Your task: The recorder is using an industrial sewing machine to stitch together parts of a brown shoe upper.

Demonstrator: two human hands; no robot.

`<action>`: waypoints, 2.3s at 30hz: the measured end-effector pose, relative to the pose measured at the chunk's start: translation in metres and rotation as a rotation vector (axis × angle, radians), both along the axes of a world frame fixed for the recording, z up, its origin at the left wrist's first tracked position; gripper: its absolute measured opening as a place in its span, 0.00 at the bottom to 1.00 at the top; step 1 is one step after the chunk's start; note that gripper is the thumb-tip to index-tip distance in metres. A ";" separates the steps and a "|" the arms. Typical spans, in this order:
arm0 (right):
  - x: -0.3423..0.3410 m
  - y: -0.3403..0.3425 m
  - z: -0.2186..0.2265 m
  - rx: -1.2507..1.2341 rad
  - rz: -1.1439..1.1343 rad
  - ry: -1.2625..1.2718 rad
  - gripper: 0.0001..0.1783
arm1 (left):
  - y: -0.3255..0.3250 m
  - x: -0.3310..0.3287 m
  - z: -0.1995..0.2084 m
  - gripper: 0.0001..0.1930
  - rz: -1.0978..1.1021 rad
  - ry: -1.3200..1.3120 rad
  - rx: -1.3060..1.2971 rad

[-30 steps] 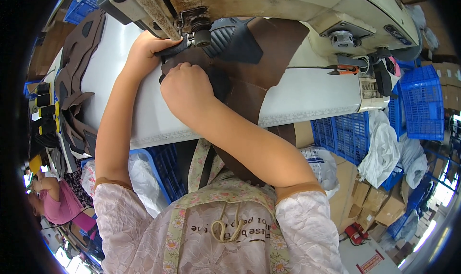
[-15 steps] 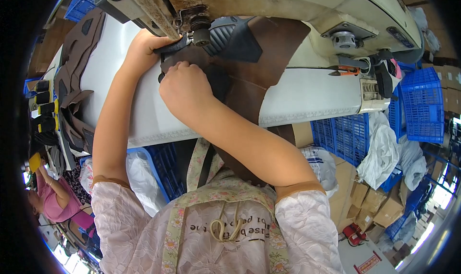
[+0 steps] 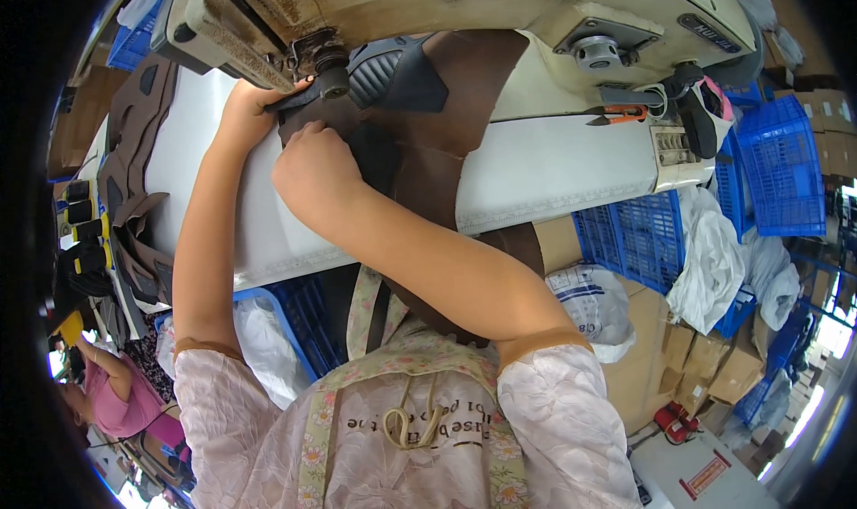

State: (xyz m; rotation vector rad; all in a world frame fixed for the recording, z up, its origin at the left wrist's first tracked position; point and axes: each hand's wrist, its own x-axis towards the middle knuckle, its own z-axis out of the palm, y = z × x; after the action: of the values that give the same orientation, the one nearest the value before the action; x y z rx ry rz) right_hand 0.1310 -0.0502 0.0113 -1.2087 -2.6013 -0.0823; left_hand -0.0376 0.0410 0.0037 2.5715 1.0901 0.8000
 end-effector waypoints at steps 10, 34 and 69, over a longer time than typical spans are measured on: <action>-0.001 0.000 0.001 0.002 0.009 -0.027 0.07 | 0.001 0.000 -0.002 0.27 0.031 -0.007 0.000; -0.009 0.000 -0.002 -0.061 -0.005 0.008 0.18 | -0.001 -0.006 -0.007 0.25 0.145 0.099 -0.009; 0.103 -0.151 0.013 -0.244 -0.313 0.608 0.43 | -0.023 0.013 0.017 0.23 0.082 0.294 0.194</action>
State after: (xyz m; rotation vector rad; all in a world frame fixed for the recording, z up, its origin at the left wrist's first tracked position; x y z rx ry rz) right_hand 0.2341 -0.2017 0.0239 -1.4374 -1.9230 0.4786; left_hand -0.0246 0.0180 0.0204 2.8933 1.2637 0.5829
